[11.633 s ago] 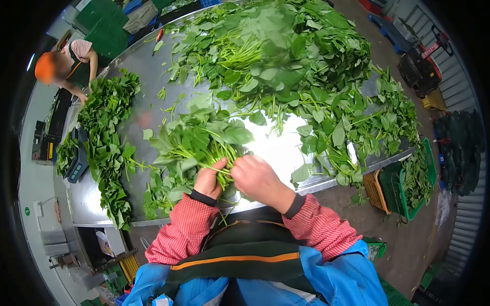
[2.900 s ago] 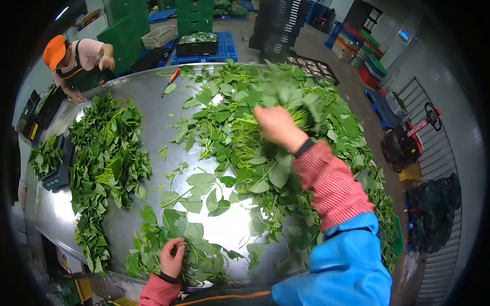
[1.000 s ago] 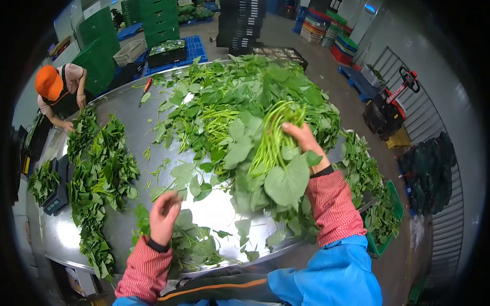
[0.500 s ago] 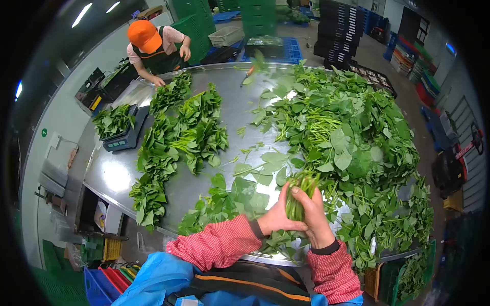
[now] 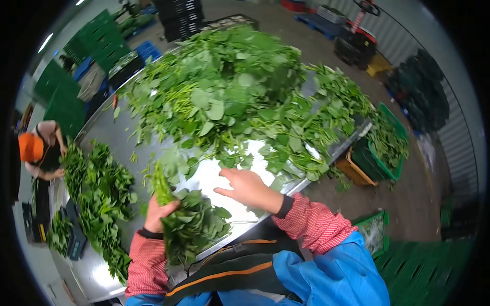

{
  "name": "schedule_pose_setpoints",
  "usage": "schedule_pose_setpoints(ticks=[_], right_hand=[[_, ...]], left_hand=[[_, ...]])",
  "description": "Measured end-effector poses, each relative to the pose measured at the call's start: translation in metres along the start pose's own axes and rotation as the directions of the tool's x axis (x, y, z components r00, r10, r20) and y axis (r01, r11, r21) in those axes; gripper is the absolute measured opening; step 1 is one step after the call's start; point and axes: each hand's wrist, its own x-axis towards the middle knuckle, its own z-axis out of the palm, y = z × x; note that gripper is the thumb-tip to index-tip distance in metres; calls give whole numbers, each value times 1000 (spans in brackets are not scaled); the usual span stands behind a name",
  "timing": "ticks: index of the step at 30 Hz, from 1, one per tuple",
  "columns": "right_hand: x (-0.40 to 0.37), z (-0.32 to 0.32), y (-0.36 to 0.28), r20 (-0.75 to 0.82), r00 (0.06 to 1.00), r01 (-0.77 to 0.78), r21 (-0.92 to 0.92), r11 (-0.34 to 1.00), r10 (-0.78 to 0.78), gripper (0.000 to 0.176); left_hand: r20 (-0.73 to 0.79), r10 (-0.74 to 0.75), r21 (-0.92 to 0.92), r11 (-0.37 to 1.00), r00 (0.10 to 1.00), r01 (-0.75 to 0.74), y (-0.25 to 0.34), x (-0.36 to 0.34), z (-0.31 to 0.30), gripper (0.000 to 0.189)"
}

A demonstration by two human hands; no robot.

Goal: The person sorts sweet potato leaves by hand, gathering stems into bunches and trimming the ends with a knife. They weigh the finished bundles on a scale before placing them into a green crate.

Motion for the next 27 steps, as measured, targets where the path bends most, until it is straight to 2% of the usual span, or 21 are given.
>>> schedule_pose_setpoints(ticks=[1, 4, 7, 9, 11, 13, 14, 17, 18, 19, 20, 23, 25, 27], right_hand=[[-13, -2, 24, -2, 999, -44, -11, 999, 44, 36], [-37, -21, 115, -189, 965, -238, -352, 905, 180, 22], [-55, -53, 188, -373, 891, -445, -608, 658, 258, 5], [-65, -56, 229, -394, 892, -441, -643, 626, 223, 11], [-70, -54, 257, -319, 918, -390, -609, 690, 236, 16], [-63, -61, 230, -357, 892, -438, -523, 731, 278, 15], [-59, -63, 215, -455, 868, -419, -462, 782, 197, 16], [-50, -69, 155, -487, 836, -414, -253, 874, 255, 20], [-48, -69, 135, -408, 858, -363, -50, 930, 313, 25], [-43, -67, 110, -283, 860, -408, 120, 905, 425, 27], [-39, -64, 84, -201, 882, -396, 175, 901, 427, 28], [-28, -42, 43, -262, 960, -49, 192, 980, 99, 24], [-19, -46, 21, -129, 991, 61, 157, 986, -41, 21], [-9, -37, 13, -154, 970, 195, 37, 980, -187, 20]], left_hand=[[49, -28, -12, 1000, 998, 28, 4, 1, -6, 39], [132, -134, 70, 990, 982, 125, 14, 5, 0, 40], [245, -191, 118, 979, 951, 166, 15, 16, 19, 41], [305, -218, 150, 972, 927, 180, 23, 21, 41, 42], [379, -253, 67, 967, 890, 246, 21, 29, 54, 44], [415, -232, 66, 972, 880, 225, 10, 43, 59, 45], [444, -218, -30, 966, 869, 258, -4, 50, 58, 45], [408, -276, -47, 946, 871, 321, -2, 52, 60, 44], [405, -276, -44, 946, 872, 320, 1, 52, 61, 44], [405, -276, -43, 947, 872, 320, 5, 51, 63, 43], [406, -276, -40, 947, 871, 319, 7, 51, 64, 43], [432, -219, -17, 968, 875, 250, 5, 54, 65, 43], [468, -214, -69, 958, 858, 277, 5, 52, 64, 43], [496, -217, -102, 947, 841, 305, 6, 50, 64, 42]])
